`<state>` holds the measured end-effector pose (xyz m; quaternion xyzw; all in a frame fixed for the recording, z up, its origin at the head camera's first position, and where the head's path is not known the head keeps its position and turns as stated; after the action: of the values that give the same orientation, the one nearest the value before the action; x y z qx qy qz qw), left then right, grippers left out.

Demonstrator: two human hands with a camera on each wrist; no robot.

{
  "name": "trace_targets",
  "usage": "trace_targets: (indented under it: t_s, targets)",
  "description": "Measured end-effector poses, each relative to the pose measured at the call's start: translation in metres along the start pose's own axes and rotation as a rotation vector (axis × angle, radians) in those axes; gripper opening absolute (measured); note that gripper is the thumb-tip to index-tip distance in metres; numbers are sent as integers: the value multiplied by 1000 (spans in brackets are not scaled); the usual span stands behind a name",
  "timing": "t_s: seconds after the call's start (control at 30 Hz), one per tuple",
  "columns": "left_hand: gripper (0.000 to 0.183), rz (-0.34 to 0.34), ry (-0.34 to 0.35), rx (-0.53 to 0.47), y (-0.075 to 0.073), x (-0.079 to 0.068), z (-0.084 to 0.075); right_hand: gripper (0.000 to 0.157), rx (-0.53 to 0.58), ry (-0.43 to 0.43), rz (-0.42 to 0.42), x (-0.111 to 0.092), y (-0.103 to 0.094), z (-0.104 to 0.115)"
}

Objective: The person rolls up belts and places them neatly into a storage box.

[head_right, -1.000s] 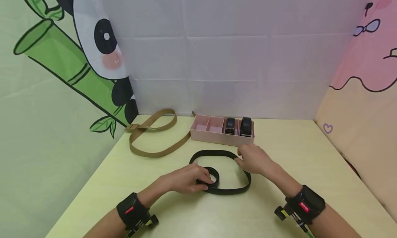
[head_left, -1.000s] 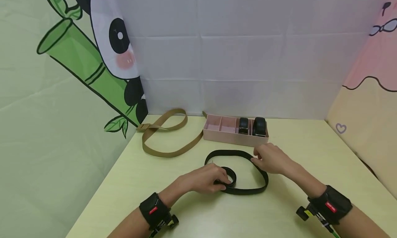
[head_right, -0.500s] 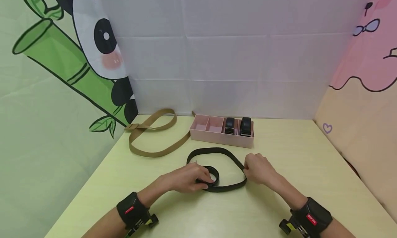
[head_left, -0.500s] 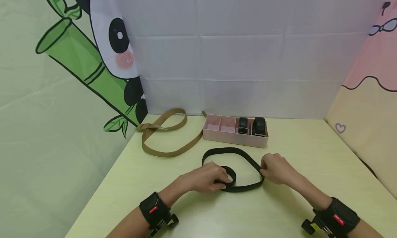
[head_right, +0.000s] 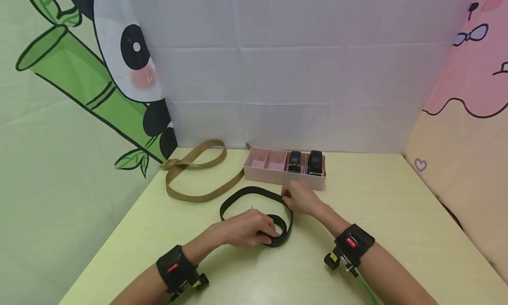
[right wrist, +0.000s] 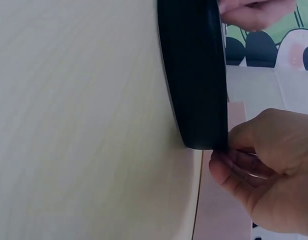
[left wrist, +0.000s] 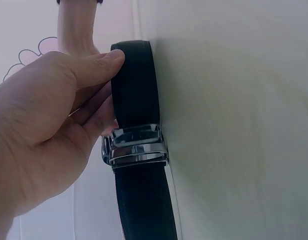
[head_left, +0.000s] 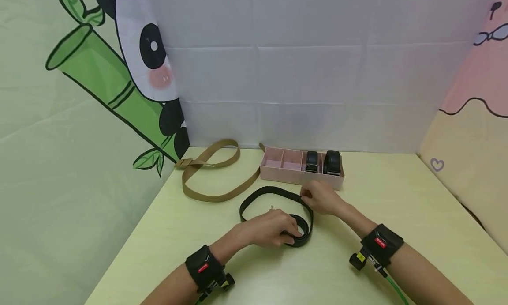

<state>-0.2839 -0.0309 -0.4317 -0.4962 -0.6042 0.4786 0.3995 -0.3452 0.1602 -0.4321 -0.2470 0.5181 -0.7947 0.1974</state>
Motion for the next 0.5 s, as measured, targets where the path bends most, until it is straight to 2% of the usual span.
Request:
trace_targets:
  t_s: [0.13, 0.23, 0.33, 0.43, 0.5]
  targets:
    - [15, -15, -4, 41, 0, 6, -3, 7, 20, -29, -25, 14, 5, 6]
    - [7, -25, -16, 68, 1, 9, -5, 7, 42, -10, -19, 14, 6, 9]
    - [6, -28, -30, 78, 3, 10, -5, 8, 16, 37, -24, 5, 2, 11]
    - [10, -33, -38, 75, 4, 11, -5, 11, -49, 118, -37, -11, -6, 14]
    - [9, -38, -41, 77, 4, 12, -5, 25, -90, 187, -35, -23, -12, 17]
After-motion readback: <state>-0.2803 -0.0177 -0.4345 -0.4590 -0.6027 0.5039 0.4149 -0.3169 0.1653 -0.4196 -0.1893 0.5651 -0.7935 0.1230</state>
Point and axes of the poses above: each hand's wrist, its own x-axis towards the middle knuckle, its own y-axis out of the palm, z = x × y, the point moved 3 cm from there along x, towards the middle knuckle, and after that the axes turned 9 degrees about z, right-handed, at the moved point
